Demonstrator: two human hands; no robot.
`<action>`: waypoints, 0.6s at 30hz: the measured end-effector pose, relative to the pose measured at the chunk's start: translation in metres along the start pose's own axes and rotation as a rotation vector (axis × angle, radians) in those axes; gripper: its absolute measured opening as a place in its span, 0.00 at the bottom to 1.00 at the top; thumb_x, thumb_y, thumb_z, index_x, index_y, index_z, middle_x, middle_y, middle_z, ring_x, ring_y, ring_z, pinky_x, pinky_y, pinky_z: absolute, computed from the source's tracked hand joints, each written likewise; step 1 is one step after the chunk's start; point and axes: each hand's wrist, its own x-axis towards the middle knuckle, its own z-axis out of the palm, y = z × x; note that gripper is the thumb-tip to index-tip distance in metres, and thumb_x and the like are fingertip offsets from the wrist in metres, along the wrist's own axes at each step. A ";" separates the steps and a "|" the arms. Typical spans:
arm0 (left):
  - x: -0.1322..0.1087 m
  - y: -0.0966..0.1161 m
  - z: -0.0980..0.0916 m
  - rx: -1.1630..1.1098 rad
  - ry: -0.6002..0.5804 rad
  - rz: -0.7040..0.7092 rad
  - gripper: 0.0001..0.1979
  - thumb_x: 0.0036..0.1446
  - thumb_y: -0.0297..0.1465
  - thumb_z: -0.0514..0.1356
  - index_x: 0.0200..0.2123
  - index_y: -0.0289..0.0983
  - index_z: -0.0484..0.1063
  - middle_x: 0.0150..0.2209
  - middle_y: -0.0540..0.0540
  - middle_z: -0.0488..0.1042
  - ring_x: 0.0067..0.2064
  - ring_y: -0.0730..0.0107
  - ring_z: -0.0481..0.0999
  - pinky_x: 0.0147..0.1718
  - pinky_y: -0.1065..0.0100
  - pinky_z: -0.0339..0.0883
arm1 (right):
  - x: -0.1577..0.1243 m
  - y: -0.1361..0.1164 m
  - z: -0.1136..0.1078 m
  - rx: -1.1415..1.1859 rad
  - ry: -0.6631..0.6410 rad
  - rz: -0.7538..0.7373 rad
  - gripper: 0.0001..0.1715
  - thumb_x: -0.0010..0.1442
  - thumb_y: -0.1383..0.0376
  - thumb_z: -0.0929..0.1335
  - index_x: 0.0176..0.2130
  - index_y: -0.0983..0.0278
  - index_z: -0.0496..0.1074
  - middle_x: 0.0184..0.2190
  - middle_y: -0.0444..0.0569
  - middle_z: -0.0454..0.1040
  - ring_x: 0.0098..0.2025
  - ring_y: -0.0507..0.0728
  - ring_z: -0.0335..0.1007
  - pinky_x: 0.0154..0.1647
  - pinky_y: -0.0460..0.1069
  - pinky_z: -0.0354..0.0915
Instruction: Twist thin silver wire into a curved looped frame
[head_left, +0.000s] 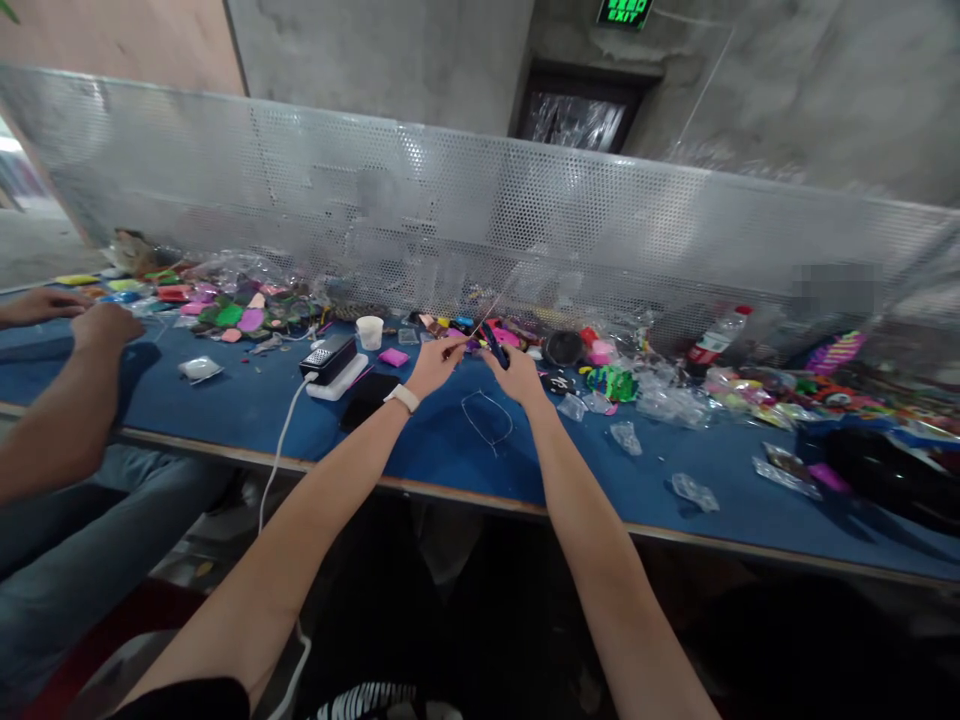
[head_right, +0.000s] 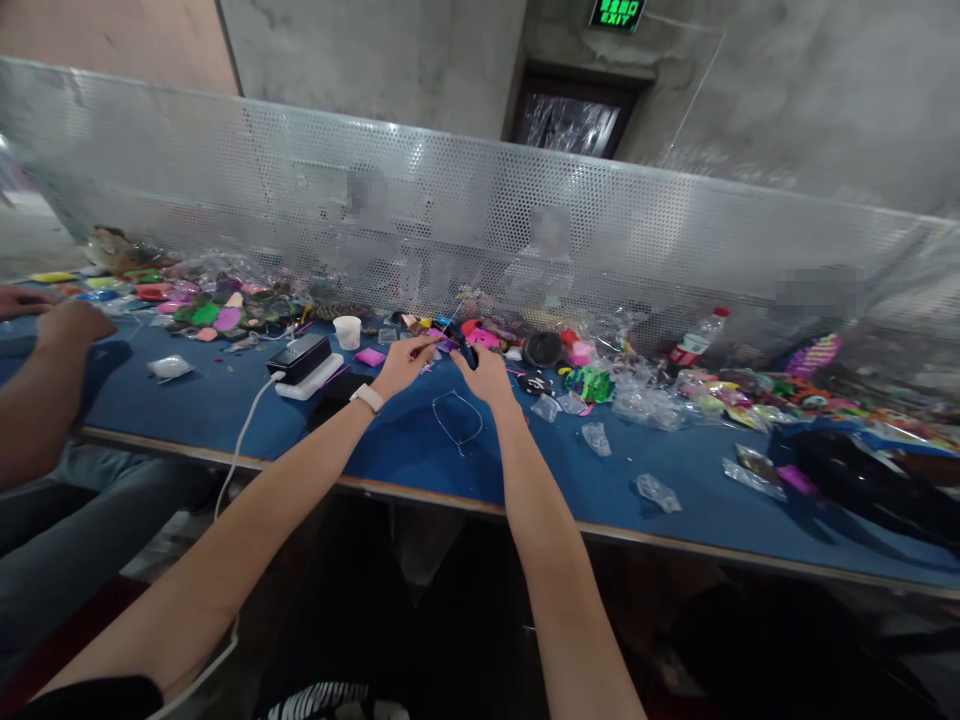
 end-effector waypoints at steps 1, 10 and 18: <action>-0.001 0.000 0.001 0.017 -0.020 0.008 0.17 0.72 0.33 0.60 0.56 0.35 0.85 0.35 0.42 0.84 0.31 0.65 0.77 0.35 0.66 0.71 | 0.000 -0.001 0.000 -0.009 -0.012 -0.009 0.32 0.73 0.37 0.64 0.44 0.60 0.79 0.39 0.58 0.85 0.43 0.69 0.82 0.48 0.58 0.73; -0.004 -0.001 0.003 0.089 -0.104 0.011 0.19 0.71 0.30 0.59 0.58 0.35 0.84 0.40 0.40 0.86 0.35 0.63 0.79 0.40 0.63 0.72 | 0.001 -0.005 -0.008 -0.059 -0.116 -0.027 0.31 0.72 0.38 0.67 0.41 0.60 0.81 0.35 0.55 0.84 0.38 0.66 0.80 0.42 0.54 0.70; 0.004 -0.005 0.000 -0.374 -0.009 -0.186 0.21 0.69 0.32 0.62 0.63 0.38 0.78 0.58 0.36 0.80 0.48 0.62 0.84 0.44 0.65 0.78 | 0.001 -0.009 -0.011 -0.060 -0.143 -0.057 0.32 0.70 0.37 0.69 0.36 0.61 0.83 0.32 0.54 0.84 0.34 0.66 0.79 0.39 0.55 0.70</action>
